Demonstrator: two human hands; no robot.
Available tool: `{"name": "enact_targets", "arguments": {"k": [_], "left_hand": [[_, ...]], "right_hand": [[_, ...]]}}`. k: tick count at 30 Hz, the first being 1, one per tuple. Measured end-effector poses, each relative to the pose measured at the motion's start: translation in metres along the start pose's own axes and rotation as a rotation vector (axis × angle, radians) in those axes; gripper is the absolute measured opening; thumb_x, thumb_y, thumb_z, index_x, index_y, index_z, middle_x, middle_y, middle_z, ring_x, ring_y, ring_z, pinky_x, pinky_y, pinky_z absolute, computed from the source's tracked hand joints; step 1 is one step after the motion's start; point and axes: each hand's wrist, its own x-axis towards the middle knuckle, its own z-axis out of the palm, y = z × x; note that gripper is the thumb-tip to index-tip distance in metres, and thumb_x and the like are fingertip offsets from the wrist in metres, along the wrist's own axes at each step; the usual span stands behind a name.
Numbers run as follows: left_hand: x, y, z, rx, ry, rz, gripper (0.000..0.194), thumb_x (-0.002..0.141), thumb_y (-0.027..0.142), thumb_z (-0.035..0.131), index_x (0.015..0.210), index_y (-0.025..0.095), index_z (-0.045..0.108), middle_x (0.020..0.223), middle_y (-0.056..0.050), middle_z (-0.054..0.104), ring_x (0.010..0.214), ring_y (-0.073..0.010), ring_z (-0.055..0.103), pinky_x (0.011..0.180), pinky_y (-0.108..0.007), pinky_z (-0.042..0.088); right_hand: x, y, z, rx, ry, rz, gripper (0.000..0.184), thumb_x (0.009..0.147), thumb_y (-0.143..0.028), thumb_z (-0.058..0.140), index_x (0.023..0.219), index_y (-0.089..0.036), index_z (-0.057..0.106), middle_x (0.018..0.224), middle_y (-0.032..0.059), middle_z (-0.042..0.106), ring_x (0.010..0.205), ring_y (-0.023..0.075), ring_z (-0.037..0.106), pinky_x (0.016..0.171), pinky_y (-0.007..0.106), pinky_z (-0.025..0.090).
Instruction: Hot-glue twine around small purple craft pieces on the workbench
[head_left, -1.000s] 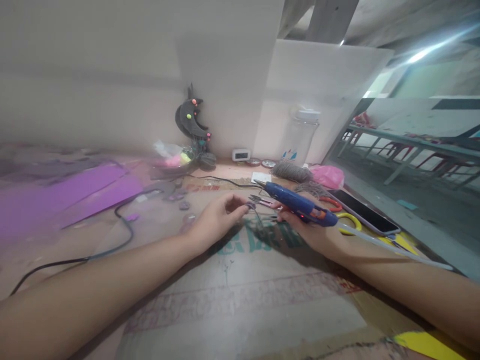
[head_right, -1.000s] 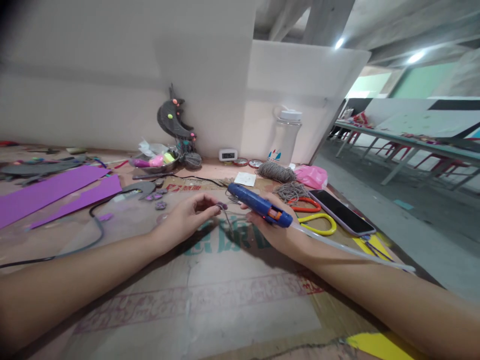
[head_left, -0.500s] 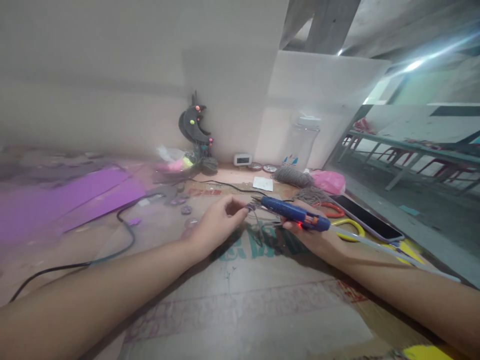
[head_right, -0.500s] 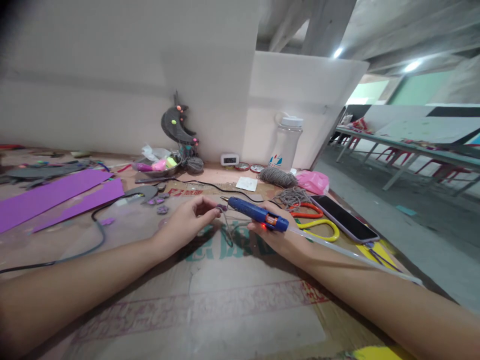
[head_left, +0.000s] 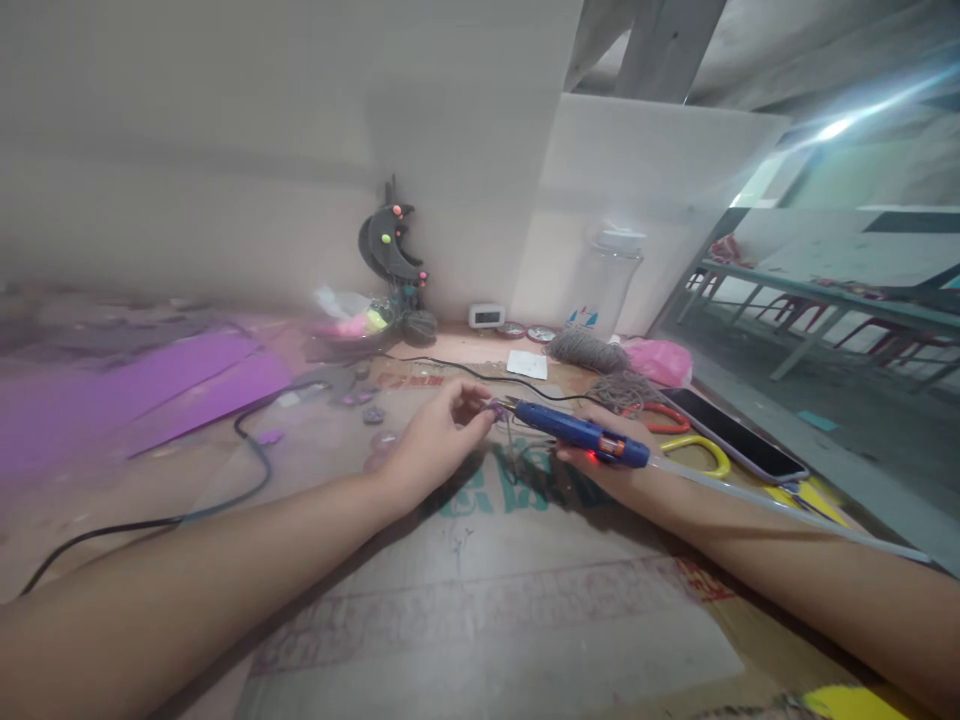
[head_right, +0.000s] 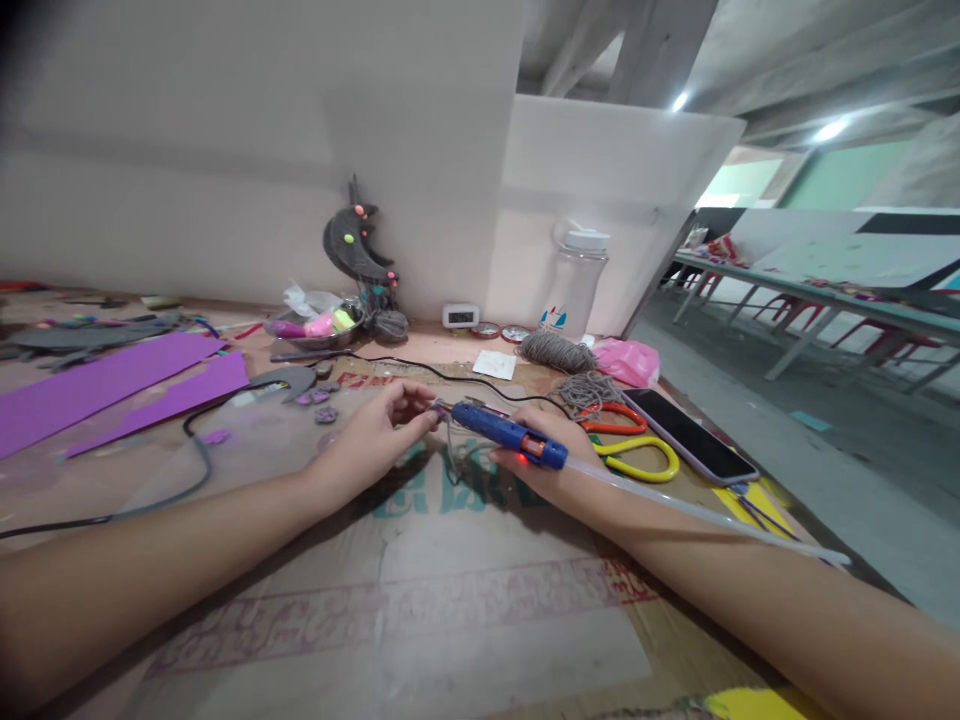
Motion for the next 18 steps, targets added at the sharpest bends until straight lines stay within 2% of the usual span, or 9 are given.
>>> {"name": "enact_targets", "arguments": {"k": [8, 18], "left_hand": [[0.0, 0.0028, 0.0005, 0.013, 0.032, 0.009, 0.016, 0.082, 0.025, 0.06, 0.096, 0.018, 0.055, 0.09, -0.002, 0.063, 0.083, -0.0157, 0.061, 0.072, -0.027, 0.047], [-0.0013, 0.0049, -0.0002, 0.046, -0.002, 0.001, 0.012, 0.083, 0.022, 0.058, 0.094, 0.017, 0.057, 0.093, -0.004, 0.064, 0.086, -0.0163, 0.061, 0.075, -0.028, 0.047]], "right_hand": [[0.0001, 0.005, 0.0023, 0.007, 0.005, 0.036, 0.021, 0.078, -0.039, 0.061, 0.085, -0.019, 0.061, 0.077, 0.0042, 0.065, 0.069, 0.0201, 0.061, 0.059, 0.03, 0.046], [0.0007, 0.0021, 0.0021, -0.024, -0.054, 0.055, 0.019, 0.075, -0.04, 0.063, 0.075, -0.022, 0.06, 0.065, 0.0021, 0.061, 0.058, 0.018, 0.057, 0.051, 0.027, 0.042]]}}
